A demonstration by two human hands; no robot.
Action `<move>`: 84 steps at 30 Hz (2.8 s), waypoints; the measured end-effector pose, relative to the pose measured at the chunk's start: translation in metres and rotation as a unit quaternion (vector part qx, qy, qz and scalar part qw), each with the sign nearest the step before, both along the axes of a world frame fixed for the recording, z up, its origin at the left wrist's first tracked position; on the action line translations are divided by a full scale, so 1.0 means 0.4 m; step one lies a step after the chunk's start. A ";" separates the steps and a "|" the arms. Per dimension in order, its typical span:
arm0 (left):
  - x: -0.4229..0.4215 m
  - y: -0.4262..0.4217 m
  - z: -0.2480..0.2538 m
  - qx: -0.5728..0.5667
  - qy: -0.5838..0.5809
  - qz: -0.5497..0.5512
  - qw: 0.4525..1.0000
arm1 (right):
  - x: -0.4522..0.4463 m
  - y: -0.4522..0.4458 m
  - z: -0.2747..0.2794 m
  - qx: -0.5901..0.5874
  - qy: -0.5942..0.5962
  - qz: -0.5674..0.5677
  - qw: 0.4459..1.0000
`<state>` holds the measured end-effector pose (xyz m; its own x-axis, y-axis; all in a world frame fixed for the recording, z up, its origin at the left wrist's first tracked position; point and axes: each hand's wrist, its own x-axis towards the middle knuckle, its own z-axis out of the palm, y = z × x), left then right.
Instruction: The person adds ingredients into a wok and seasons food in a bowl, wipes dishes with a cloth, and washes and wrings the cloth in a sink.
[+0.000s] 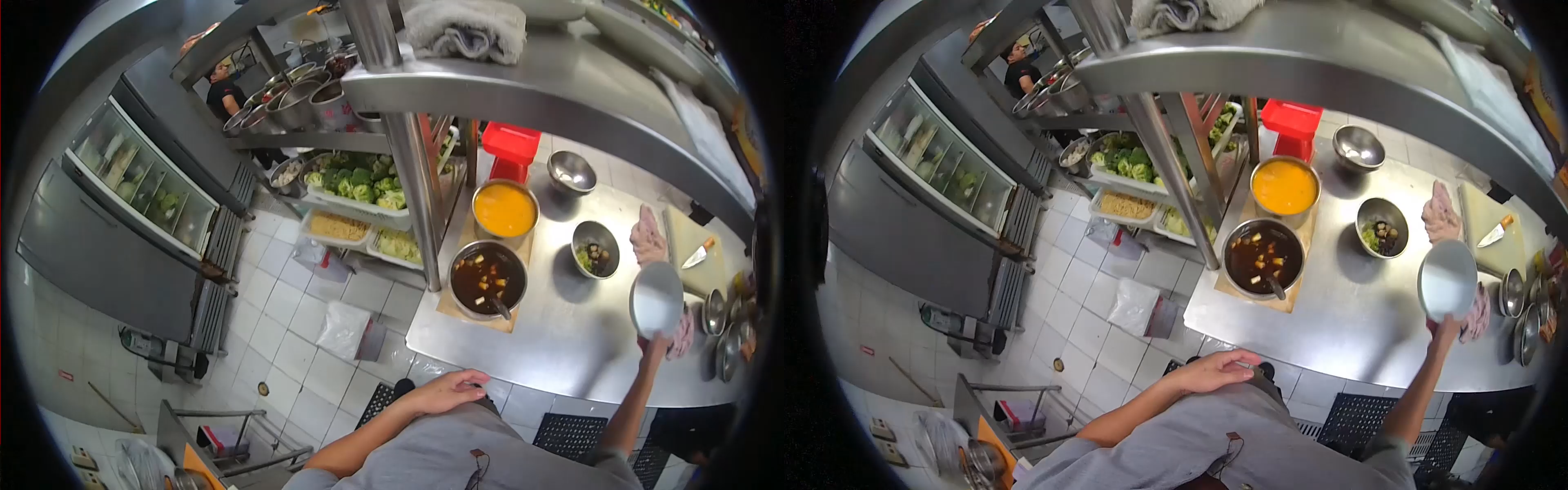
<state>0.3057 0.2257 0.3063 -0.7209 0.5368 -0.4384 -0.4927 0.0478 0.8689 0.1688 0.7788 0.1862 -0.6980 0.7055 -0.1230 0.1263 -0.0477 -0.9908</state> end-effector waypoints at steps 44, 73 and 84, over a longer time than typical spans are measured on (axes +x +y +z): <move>-0.011 -0.511 0.255 0.244 0.120 0.312 0.910 | 0.188 -1.432 0.777 0.666 0.304 0.544 0.410; -0.091 -0.549 0.322 0.120 0.272 0.291 0.910 | 0.180 -1.504 0.783 0.734 0.355 0.338 0.471; -0.102 -0.520 0.308 0.043 0.409 0.326 0.851 | 0.219 -1.441 0.804 0.449 0.059 0.704 0.547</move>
